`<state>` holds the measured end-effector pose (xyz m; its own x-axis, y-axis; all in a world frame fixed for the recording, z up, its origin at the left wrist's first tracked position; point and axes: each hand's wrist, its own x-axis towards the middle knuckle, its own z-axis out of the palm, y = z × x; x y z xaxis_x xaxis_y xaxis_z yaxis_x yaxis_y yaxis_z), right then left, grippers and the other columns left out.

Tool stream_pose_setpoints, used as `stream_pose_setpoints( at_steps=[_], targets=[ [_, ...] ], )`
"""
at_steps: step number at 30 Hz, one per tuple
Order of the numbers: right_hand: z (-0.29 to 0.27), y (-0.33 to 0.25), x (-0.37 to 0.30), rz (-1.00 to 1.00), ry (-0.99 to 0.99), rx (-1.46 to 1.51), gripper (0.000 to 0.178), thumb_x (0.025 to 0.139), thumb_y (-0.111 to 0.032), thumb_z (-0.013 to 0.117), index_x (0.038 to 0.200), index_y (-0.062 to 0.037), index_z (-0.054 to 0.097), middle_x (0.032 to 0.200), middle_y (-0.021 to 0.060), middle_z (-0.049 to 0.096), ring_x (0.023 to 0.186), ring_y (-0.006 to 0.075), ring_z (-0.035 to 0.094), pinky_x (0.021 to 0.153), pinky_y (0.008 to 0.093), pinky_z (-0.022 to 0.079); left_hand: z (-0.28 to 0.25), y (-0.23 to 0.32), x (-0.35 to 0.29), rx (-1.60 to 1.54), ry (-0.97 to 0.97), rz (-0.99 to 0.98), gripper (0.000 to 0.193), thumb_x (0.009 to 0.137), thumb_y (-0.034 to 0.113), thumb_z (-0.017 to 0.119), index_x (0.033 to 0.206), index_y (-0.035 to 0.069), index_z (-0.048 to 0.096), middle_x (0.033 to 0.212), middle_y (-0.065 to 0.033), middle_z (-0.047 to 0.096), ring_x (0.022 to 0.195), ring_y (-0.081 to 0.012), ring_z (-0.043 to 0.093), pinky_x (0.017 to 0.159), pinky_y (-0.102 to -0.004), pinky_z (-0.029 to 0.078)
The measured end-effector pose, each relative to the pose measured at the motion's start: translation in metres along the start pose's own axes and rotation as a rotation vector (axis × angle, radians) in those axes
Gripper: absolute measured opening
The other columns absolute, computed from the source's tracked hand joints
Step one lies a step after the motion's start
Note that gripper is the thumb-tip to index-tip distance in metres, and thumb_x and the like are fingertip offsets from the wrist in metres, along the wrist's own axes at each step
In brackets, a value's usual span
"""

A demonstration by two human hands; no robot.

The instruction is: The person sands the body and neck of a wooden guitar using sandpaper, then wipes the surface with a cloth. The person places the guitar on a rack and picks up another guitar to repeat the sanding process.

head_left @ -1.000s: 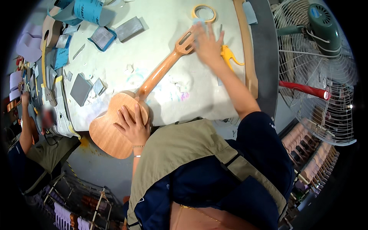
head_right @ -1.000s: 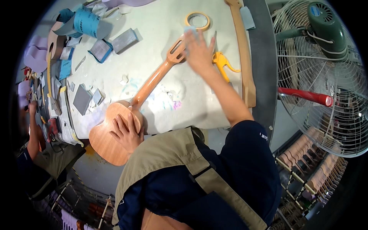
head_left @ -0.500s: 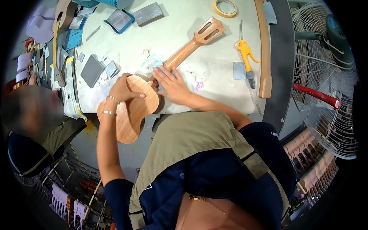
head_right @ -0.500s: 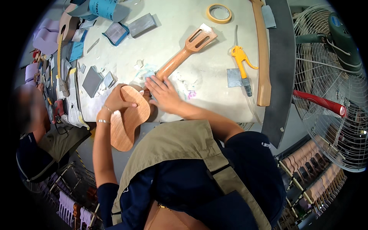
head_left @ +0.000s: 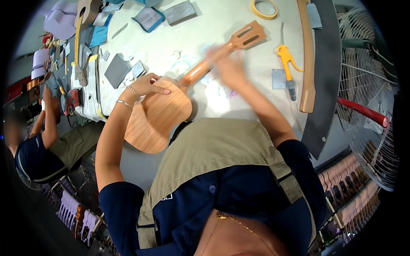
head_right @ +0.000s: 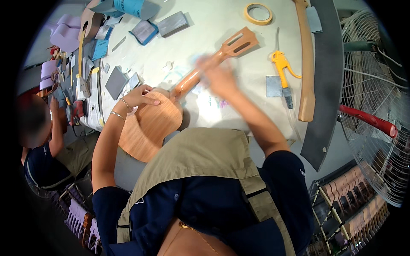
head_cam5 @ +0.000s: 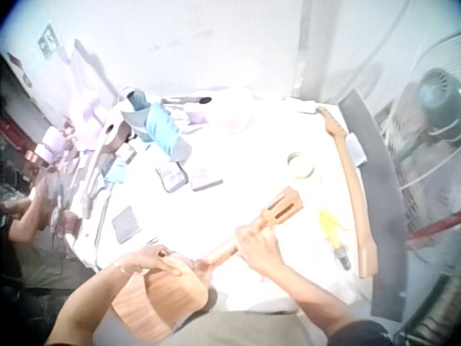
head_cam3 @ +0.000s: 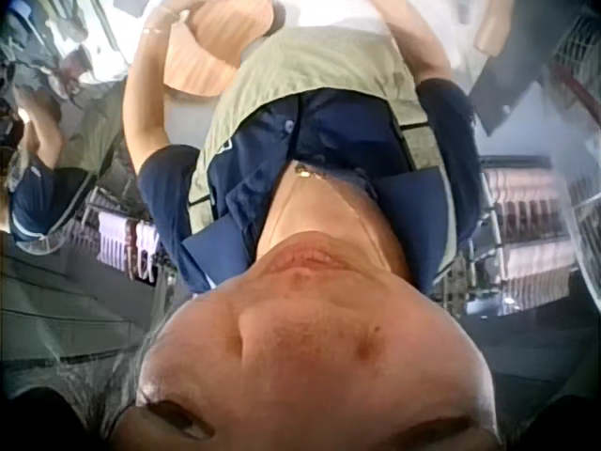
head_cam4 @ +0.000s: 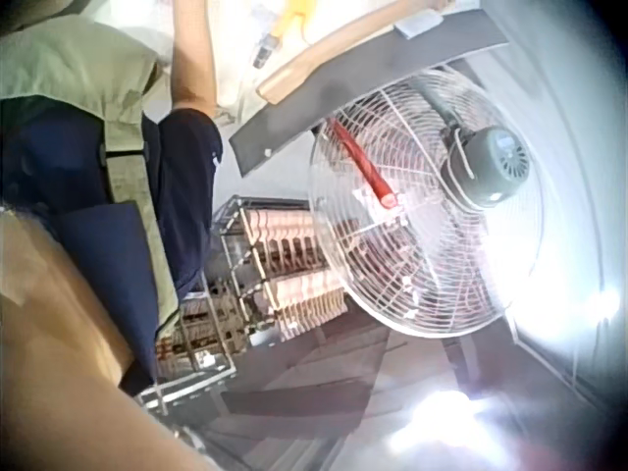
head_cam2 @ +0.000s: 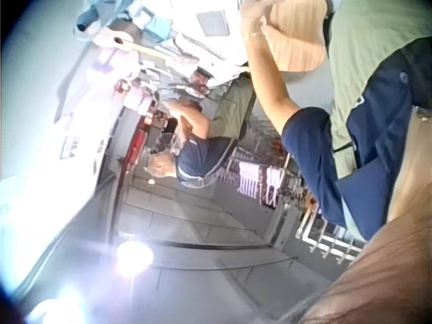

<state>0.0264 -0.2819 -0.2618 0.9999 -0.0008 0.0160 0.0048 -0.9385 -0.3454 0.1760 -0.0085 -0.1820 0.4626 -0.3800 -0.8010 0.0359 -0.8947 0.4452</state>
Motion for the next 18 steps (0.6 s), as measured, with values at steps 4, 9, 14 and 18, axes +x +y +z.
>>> stream_pose_setpoints(
  at_steps=[4, 9, 14, 18],
  targets=[
    [-0.01, 0.014, 0.013, 0.13, 0.247, -0.071, 0.061, 0.083, -0.026, 0.056, 0.139, -0.0206, 0.031, 0.146, -0.0011, 0.026, 0.136, 0.021, 0.02, 0.103, 0.0615, 0.006, 0.011, 0.065, -0.055, 0.447, 0.375, 0.171, 0.072, 0.051, 0.04, 0.082, 0.103, 0.0, 0.051, 0.091, -0.0169, 0.059, 0.085, -0.0304, 0.059, 0.074, -0.0354, 0.048],
    [-0.016, -0.077, 0.002, -0.199, 0.053, 0.294, 0.059, 0.086, -0.033, 0.051, 0.139, -0.0181, 0.03, 0.147, -0.0023, 0.024, 0.137, 0.023, 0.016, 0.101, 0.0649, 0.0, 0.044, 0.061, -0.07, 0.628, 0.784, 0.345, 0.067, 0.055, 0.035, 0.081, 0.103, 0.003, 0.048, 0.096, -0.0151, 0.056, 0.089, -0.0317, 0.055, 0.073, -0.039, 0.048],
    [-0.029, -0.079, -0.034, -0.275, -0.033, 0.279, 0.058, 0.088, -0.036, 0.046, 0.14, -0.0176, 0.029, 0.147, -0.003, 0.024, 0.138, 0.0212, 0.012, 0.102, 0.0639, 0.001, 0.068, 0.06, -0.071, 0.598, 0.879, 0.313, 0.074, 0.054, 0.03, 0.082, 0.113, 0.004, 0.046, 0.103, -0.0104, 0.048, 0.097, -0.0283, 0.046, 0.084, -0.0399, 0.036],
    [-0.028, -0.086, 0.0, -0.259, -0.006, 0.242, 0.057, 0.089, -0.038, 0.045, 0.141, -0.0194, 0.028, 0.147, -0.0039, 0.023, 0.138, 0.0203, 0.013, 0.103, 0.0626, 0.002, 0.079, 0.068, -0.075, 0.572, 0.885, 0.279, 0.076, 0.056, 0.03, 0.08, 0.117, 0.004, 0.043, 0.106, -0.0122, 0.048, 0.101, -0.0309, 0.046, 0.086, -0.041, 0.037]
  ],
)
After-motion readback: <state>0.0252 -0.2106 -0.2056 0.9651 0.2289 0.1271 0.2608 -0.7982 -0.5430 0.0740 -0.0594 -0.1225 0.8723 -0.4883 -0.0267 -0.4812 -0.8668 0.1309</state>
